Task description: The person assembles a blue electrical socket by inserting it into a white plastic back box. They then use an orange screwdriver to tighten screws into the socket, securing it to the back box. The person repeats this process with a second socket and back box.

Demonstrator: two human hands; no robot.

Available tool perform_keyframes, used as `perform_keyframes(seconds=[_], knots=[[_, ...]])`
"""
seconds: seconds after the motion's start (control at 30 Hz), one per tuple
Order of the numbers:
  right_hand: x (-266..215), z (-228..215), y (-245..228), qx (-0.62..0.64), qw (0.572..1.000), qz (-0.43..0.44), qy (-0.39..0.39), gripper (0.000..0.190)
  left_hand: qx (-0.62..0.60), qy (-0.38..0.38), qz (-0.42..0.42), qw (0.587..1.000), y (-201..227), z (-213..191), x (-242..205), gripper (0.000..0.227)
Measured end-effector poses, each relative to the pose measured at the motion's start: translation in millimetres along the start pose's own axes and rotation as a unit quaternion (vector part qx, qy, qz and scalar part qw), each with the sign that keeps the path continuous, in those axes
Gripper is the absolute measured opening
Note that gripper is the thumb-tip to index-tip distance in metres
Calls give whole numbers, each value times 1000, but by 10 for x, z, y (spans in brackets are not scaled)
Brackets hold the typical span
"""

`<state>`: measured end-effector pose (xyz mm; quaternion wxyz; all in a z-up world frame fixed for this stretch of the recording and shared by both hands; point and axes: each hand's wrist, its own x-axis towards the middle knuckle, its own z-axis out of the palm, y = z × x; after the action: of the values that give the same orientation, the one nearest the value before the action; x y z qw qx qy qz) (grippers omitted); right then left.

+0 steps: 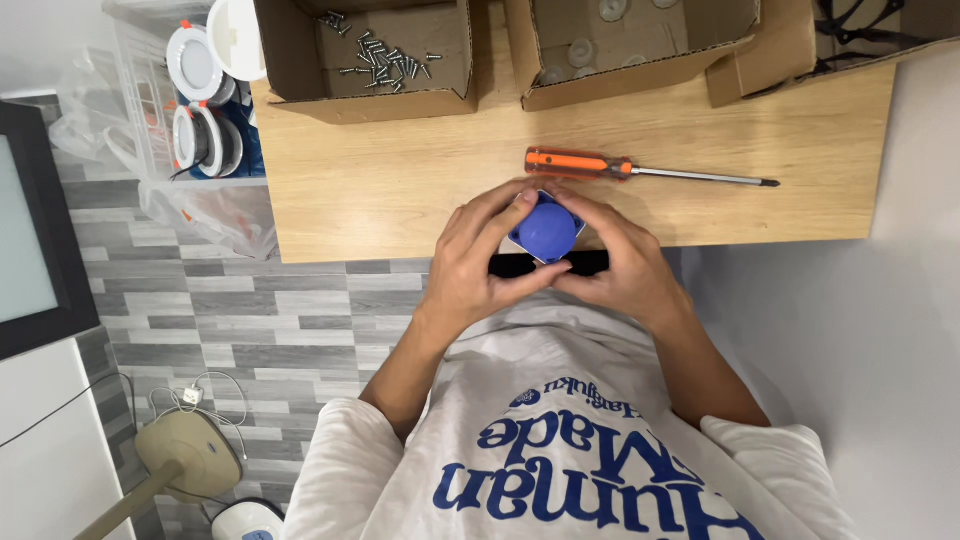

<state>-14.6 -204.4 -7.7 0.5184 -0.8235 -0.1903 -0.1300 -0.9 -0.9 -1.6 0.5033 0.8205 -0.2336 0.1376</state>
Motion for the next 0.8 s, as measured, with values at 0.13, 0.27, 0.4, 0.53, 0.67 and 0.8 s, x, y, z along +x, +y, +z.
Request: perform_keyframes(seconds=[0.13, 0.27, 0.4, 0.53, 0.67, 0.8], knots=[[-60, -53, 82, -8, 999, 10, -43, 69, 33, 1, 0, 999, 0, 6, 5, 74], [217, -313, -132, 4, 996, -7, -87, 66, 18, -6, -22, 1000, 27, -41, 47, 74], [539, -689, -291, 33, 985, -29, -165, 69, -3, -28, -16, 999, -12, -136, 36, 59], [931, -1048, -409, -86, 980, -124, -131, 47, -8, -124, 30, 992, -9, -411, 61, 40], [1412, -1130, -317, -190, 965, -123, -134, 35, -43, -81, 35, 995, -35, -516, 38, 44], [1841, -981, -169, -348, 881, 151, -283, 44, -3, -23, 1, 1000, 12, -562, -12, 36]])
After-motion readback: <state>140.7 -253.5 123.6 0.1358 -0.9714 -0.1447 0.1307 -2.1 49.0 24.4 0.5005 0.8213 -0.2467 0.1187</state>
